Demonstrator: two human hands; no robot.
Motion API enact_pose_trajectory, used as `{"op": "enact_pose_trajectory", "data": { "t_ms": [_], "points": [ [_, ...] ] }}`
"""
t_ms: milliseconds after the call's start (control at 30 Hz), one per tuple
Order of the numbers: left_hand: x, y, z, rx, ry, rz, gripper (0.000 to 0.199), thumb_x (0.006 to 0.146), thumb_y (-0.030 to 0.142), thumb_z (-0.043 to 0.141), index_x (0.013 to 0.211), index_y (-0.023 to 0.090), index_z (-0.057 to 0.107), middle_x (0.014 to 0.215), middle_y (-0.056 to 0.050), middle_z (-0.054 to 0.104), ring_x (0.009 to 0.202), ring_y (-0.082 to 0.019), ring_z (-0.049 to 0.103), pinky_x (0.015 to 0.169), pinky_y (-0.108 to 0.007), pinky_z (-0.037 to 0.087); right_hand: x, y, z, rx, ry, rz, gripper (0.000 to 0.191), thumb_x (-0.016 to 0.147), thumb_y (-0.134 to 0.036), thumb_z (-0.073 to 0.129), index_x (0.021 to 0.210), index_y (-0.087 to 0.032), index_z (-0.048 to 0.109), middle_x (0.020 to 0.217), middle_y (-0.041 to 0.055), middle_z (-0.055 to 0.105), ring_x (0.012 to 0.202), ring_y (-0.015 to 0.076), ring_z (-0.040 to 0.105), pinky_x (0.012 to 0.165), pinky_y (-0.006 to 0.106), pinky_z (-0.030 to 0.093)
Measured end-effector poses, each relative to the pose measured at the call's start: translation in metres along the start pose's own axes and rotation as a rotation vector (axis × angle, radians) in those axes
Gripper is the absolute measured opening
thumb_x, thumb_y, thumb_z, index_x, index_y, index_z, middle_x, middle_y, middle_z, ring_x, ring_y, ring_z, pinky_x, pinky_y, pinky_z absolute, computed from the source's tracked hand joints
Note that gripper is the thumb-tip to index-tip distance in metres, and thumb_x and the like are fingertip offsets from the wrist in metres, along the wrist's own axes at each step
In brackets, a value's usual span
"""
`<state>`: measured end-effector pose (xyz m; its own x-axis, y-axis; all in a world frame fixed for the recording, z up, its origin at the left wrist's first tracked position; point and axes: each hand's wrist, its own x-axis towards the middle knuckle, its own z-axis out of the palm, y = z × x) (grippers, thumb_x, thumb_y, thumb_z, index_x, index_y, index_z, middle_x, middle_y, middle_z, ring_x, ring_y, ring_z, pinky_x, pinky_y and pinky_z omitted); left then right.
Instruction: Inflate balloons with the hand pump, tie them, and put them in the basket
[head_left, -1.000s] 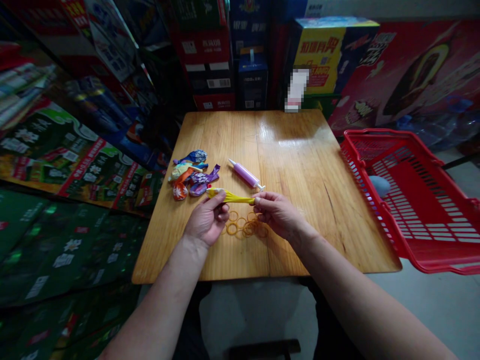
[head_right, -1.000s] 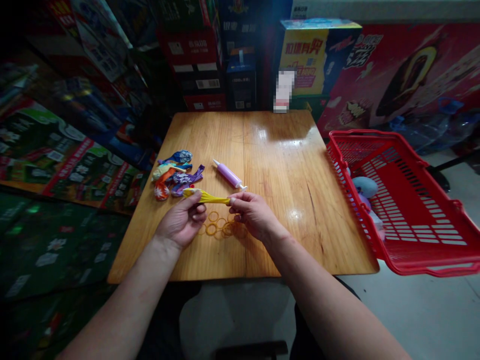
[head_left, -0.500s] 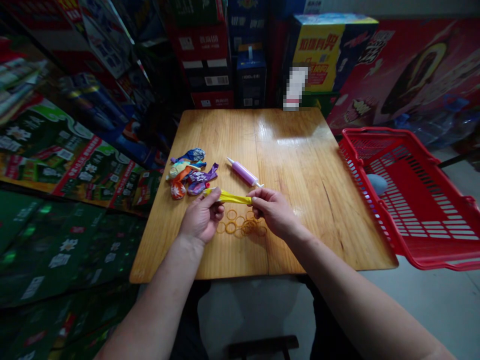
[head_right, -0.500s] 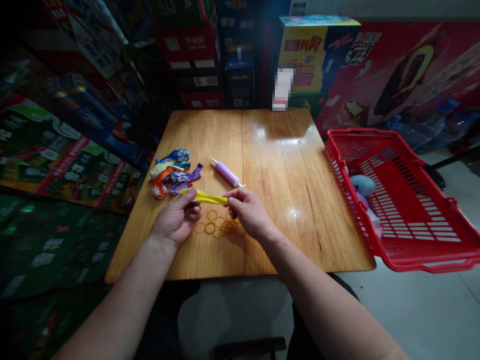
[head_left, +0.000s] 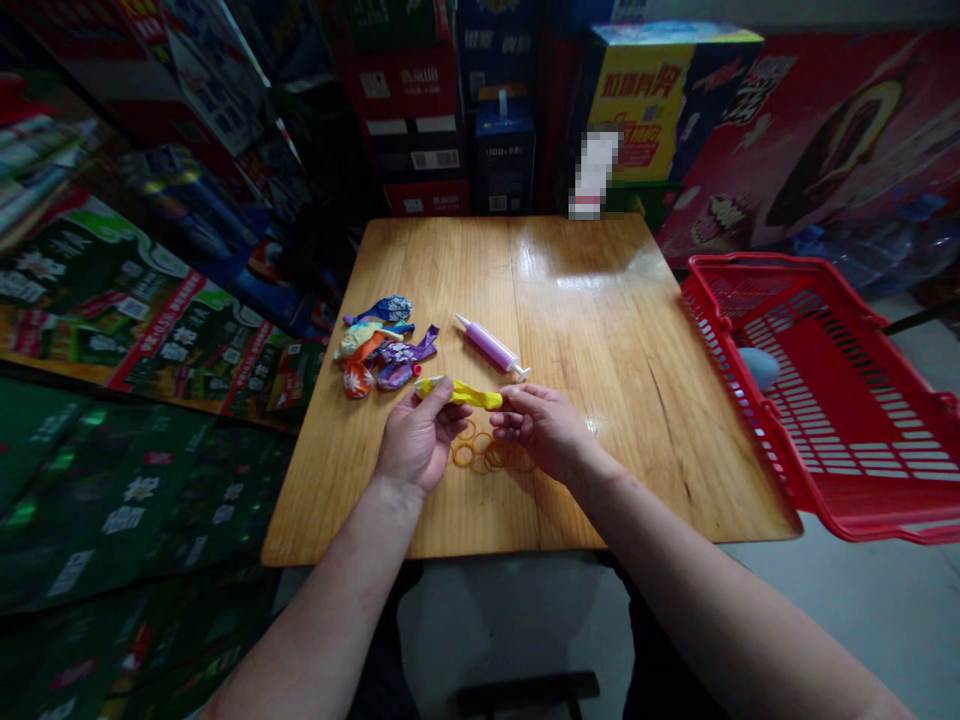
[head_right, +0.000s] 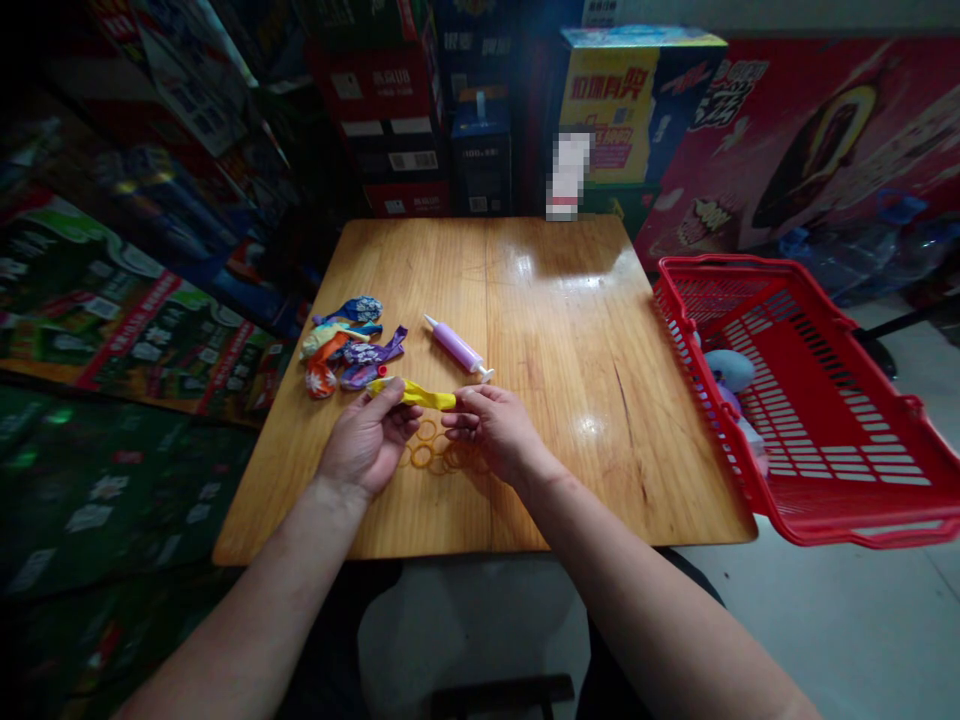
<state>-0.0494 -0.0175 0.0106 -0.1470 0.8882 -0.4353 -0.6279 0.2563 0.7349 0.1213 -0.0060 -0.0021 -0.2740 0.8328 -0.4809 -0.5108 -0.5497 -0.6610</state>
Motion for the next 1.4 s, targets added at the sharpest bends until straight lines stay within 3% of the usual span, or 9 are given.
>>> {"op": "enact_pose_trajectory", "data": {
  "t_ms": [167,433,633,767,933,1033,1133,1300,1400],
  "points": [
    [-0.001,-0.004,0.002,-0.001,-0.02,0.011,0.037,0.071,0.026,0.095,0.092,0.015,0.067,0.077,0.0,0.074,0.06,-0.012,0.071,0.054,-0.019,0.055,-0.002,0.002,0.002,-0.014,0.038,0.003,0.03,0.073,-0.027,0.089,0.086,-0.017,0.065,0.084,0.0048,0.072,0.07,0.0136,0.07,0.063,0.025,0.058],
    [-0.003,0.002,0.0,0.006,-0.066,0.024,0.03,0.076,0.025,0.09,0.094,0.015,0.069,0.078,-0.002,0.074,0.064,-0.014,0.073,0.056,-0.02,0.056,0.002,0.003,-0.002,-0.116,0.112,-0.069,0.031,0.068,-0.03,0.09,0.082,-0.017,0.065,0.074,-0.0007,0.064,0.063,0.0104,0.063,0.054,0.022,0.047],
    [0.004,0.008,-0.004,0.018,0.004,0.041,0.028,0.074,0.019,0.09,0.093,0.017,0.069,0.085,0.0,0.077,0.07,-0.014,0.076,0.054,-0.017,0.051,0.005,-0.006,-0.008,-0.207,0.258,-0.167,0.024,0.07,-0.025,0.084,0.079,-0.018,0.063,0.074,0.0023,0.065,0.064,0.0128,0.064,0.048,0.022,0.037],
    [0.004,0.007,-0.002,0.028,0.026,0.025,0.035,0.066,0.018,0.095,0.087,0.016,0.067,0.076,0.002,0.073,0.062,-0.009,0.069,0.051,-0.014,0.045,0.005,-0.012,-0.008,-0.018,0.193,-0.091,0.021,0.072,-0.021,0.08,0.084,-0.018,0.063,0.078,0.0025,0.067,0.067,0.0124,0.065,0.052,0.023,0.044],
    [0.0,0.005,0.0,-0.009,-0.04,-0.045,0.041,0.062,0.022,0.099,0.079,0.014,0.063,0.074,0.001,0.069,0.055,-0.006,0.06,0.046,-0.014,0.041,0.004,-0.015,-0.007,0.131,0.083,-0.026,0.017,0.076,-0.021,0.076,0.088,-0.017,0.064,0.075,-0.0013,0.064,0.061,0.0081,0.058,0.052,0.02,0.045],
    [0.004,0.006,-0.003,-0.033,0.023,-0.017,0.039,0.065,0.021,0.097,0.08,0.015,0.062,0.071,0.003,0.066,0.055,-0.005,0.059,0.046,-0.013,0.04,0.003,-0.016,-0.007,0.091,0.084,-0.007,0.013,0.079,-0.026,0.071,0.083,-0.017,0.062,0.072,-0.0005,0.063,0.057,0.0083,0.055,0.049,0.02,0.042],
    [0.008,0.008,-0.006,-0.043,0.105,0.02,0.034,0.068,0.019,0.094,0.084,0.016,0.064,0.071,0.004,0.065,0.055,-0.006,0.059,0.046,-0.013,0.039,0.002,-0.015,-0.005,-0.028,0.119,-0.083,0.015,0.077,-0.028,0.071,0.079,-0.018,0.06,0.069,0.0,0.064,0.054,0.0089,0.054,0.046,0.021,0.038],
    [0.009,0.003,-0.006,0.026,0.062,-0.059,0.028,0.072,0.019,0.09,0.088,0.015,0.067,0.078,-0.001,0.072,0.06,-0.009,0.065,0.049,-0.016,0.044,0.003,-0.007,-0.002,-0.221,0.126,-0.173,0.024,0.074,-0.032,0.079,0.075,-0.018,0.059,0.069,0.0018,0.066,0.054,0.0089,0.056,0.047,0.021,0.038],
    [0.007,-0.003,-0.004,0.15,0.082,0.067,0.03,0.074,0.021,0.09,0.095,0.016,0.069,0.089,-0.004,0.075,0.068,-0.012,0.07,0.049,-0.015,0.043,0.005,-0.001,0.0,-0.223,0.169,-0.139,0.024,0.072,-0.03,0.082,0.075,-0.018,0.061,0.074,0.0038,0.068,0.058,0.0103,0.06,0.049,0.022,0.042]
  ]
}}
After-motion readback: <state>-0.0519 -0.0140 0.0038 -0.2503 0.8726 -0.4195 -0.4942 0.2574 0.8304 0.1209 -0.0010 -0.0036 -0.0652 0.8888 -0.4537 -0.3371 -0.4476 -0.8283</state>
